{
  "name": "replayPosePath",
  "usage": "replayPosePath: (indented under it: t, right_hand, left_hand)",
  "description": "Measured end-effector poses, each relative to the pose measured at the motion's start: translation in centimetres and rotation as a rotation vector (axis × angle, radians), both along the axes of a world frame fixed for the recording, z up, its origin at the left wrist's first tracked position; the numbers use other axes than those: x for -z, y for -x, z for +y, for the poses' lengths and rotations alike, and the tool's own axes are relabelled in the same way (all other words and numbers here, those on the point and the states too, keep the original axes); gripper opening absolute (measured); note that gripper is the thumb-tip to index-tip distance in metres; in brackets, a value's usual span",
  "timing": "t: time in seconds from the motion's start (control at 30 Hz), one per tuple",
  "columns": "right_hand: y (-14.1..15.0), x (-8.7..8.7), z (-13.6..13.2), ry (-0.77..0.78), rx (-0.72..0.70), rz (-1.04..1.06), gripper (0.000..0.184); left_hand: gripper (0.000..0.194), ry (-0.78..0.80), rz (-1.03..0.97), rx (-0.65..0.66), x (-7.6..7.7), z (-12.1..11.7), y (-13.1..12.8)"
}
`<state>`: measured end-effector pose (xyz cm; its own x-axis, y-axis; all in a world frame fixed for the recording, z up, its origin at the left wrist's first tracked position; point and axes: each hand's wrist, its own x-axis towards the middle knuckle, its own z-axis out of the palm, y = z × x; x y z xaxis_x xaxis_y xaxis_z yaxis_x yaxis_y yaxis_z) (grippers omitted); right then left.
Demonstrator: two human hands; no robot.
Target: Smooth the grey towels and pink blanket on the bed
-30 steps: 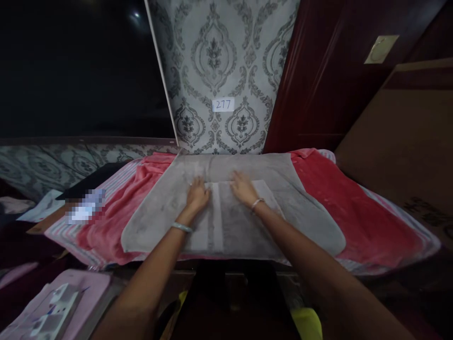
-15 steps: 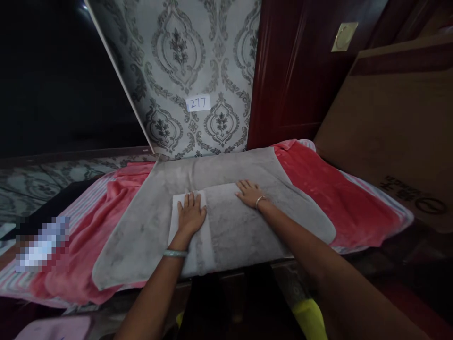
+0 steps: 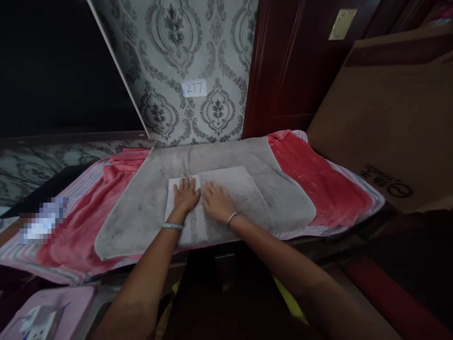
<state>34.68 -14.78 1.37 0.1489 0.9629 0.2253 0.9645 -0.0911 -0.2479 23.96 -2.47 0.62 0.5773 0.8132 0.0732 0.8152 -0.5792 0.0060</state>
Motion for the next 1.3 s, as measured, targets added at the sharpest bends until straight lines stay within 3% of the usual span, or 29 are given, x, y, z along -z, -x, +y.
replayPosePath:
  t: [0.07, 0.13, 0.37, 0.53, 0.67, 0.77, 0.9, 1.0, 1.1, 1.3]
  right_hand:
    - [2.3, 1.0, 0.0, 0.044, -0.035, 0.02, 0.063]
    - [1.8, 1.9, -0.7, 0.068, -0.021, 0.016, 0.066]
    - [-9.4, 4.4, -7.4, 0.087, 0.313, -0.035, 0.069]
    - [-12.3, 5.9, -10.5, 0.046, 0.344, 0.01, 0.067]
    - [-11.6, 4.6, -10.7, 0.032, 0.382, 0.049, 0.065]
    - [-7.5, 3.0, -9.7, -0.097, 0.391, -0.005, 0.065]
    - [0.8, 3.0, -7.5, -0.142, 0.065, -0.049, 0.06]
    - [3.8, 4.8, -6.8, -0.106, -0.062, -0.051, 0.061]
    - [1.8, 6.7, -8.1, -0.161, 0.011, -0.055, 0.063]
    - [-6.4, 8.5, -14.2, -0.193, 0.298, -0.054, 0.064]
  left_hand:
    - [0.063, -0.001, -0.009, 0.001, 0.0, 0.1, 0.1]
    - [0.063, -0.004, -0.012, 0.002, 0.1, 0.2, 0.1]
    - [0.064, 0.003, -0.022, 0.009, 0.3, 0.4, -0.2]
    - [0.063, 0.011, -0.063, 0.023, -0.1, 0.3, -0.4]
    - [0.063, 0.055, -0.122, 0.031, -1.2, -0.2, 0.6]
    - [0.061, 0.034, -0.179, 0.051, -1.8, -2.0, 2.3]
    - [0.06, 0.003, -0.107, 0.087, -0.7, -5.0, 4.4]
    - [0.061, -0.002, -0.034, 0.058, 0.6, -6.0, 5.1]
    - [0.062, -0.004, -0.015, 0.051, 1.1, -6.0, 5.1]
    - [0.062, -0.018, -0.029, 0.049, 1.1, -5.8, 5.0]
